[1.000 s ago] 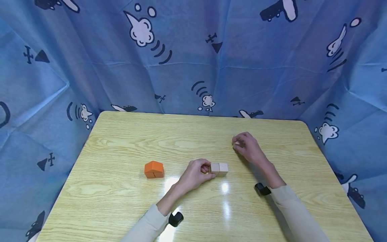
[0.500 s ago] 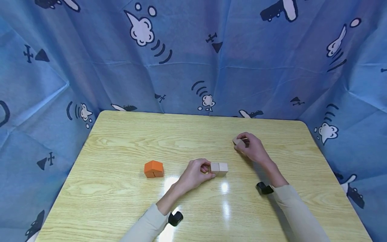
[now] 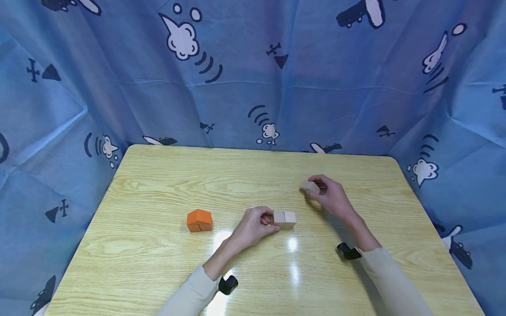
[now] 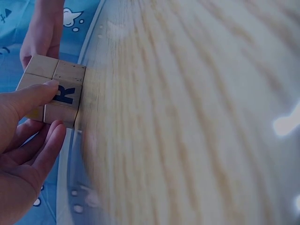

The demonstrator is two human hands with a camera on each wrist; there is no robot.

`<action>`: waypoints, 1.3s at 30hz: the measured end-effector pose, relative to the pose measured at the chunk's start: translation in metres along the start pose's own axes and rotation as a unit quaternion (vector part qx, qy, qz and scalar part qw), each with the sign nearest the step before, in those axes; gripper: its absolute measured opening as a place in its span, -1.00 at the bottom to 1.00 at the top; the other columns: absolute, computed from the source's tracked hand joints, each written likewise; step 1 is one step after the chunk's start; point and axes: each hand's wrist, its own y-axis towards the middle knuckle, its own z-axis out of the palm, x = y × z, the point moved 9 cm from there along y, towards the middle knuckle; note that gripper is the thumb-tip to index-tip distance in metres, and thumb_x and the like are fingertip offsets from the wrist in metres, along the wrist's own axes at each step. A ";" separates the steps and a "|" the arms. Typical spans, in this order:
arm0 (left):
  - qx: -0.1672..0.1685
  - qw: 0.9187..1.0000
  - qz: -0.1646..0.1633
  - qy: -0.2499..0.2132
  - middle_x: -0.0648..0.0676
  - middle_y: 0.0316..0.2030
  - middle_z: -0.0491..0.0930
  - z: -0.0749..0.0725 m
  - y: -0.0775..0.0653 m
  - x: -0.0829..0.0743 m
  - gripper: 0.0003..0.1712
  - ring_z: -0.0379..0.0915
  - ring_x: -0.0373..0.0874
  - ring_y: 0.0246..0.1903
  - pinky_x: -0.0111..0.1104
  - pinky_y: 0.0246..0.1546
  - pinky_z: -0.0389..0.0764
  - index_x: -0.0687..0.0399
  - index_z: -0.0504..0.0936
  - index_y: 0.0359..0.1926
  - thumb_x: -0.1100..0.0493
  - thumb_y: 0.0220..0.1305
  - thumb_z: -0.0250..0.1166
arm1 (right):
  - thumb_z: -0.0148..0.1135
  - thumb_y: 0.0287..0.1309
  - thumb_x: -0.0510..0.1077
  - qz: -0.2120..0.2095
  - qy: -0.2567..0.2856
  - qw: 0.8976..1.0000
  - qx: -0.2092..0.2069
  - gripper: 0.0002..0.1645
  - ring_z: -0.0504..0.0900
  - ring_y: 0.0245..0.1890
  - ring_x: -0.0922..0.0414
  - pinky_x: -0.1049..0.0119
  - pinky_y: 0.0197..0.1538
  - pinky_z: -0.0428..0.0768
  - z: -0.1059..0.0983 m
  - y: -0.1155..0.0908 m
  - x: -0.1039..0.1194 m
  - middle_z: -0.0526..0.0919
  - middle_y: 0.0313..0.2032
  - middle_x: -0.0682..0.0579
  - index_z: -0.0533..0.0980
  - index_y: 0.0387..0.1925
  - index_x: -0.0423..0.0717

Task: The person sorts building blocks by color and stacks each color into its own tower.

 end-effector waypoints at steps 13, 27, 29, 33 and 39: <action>-0.004 1.000 -0.006 -0.004 0.11 -0.31 0.68 -0.003 -0.001 0.001 -0.66 0.58 -0.18 -0.37 -0.51 -0.33 0.63 0.40 0.70 -0.09 0.36 0.12 0.56 | 0.37 0.36 -0.11 -0.049 0.042 0.998 0.027 -0.53 0.60 0.22 -0.09 -0.03 0.20 0.59 0.003 -0.022 0.028 0.62 0.19 -0.12 0.57 0.24 -0.10; 0.001 1.000 -0.005 -0.012 0.13 -0.30 0.69 -0.001 0.000 0.000 -0.67 0.56 -0.26 -0.38 -0.51 -0.32 0.65 0.40 0.70 -0.10 0.35 0.13 0.56 | 0.39 0.34 -0.09 -0.073 0.106 0.989 0.076 -0.55 0.57 0.25 0.05 0.13 0.30 0.53 0.016 -0.038 0.053 0.64 0.20 0.03 0.60 0.24 0.04; 0.001 1.000 -0.007 -0.010 0.12 -0.30 0.69 -0.001 0.001 0.001 -0.68 0.56 -0.26 -0.38 -0.51 -0.32 0.65 0.38 0.70 -0.10 0.35 0.14 0.56 | 0.39 0.34 -0.10 -0.075 0.115 0.987 0.086 -0.55 0.56 0.25 0.06 0.18 0.30 0.52 0.019 -0.040 0.057 0.64 0.20 0.05 0.60 0.24 0.05; 0.002 1.000 -0.007 -0.007 0.10 -0.31 0.68 -0.001 0.001 0.001 -0.69 0.56 -0.25 -0.37 -0.51 -0.31 0.65 0.36 0.70 -0.10 0.35 0.14 0.55 | 0.39 0.34 -0.14 -0.090 0.126 0.982 0.110 -0.54 0.55 0.27 0.06 0.20 0.31 0.51 0.026 -0.045 0.066 0.64 0.21 0.05 0.60 0.24 0.03; 0.007 1.000 -0.007 -0.009 0.08 -0.32 0.68 0.001 0.001 0.001 -0.70 0.57 -0.26 -0.37 -0.50 -0.31 0.65 0.34 0.71 -0.10 0.35 0.15 0.54 | 0.40 0.33 -0.13 -0.100 0.126 0.978 0.134 -0.54 0.56 0.25 0.09 0.09 0.32 0.51 0.035 -0.051 0.074 0.65 0.19 0.09 0.60 0.24 0.06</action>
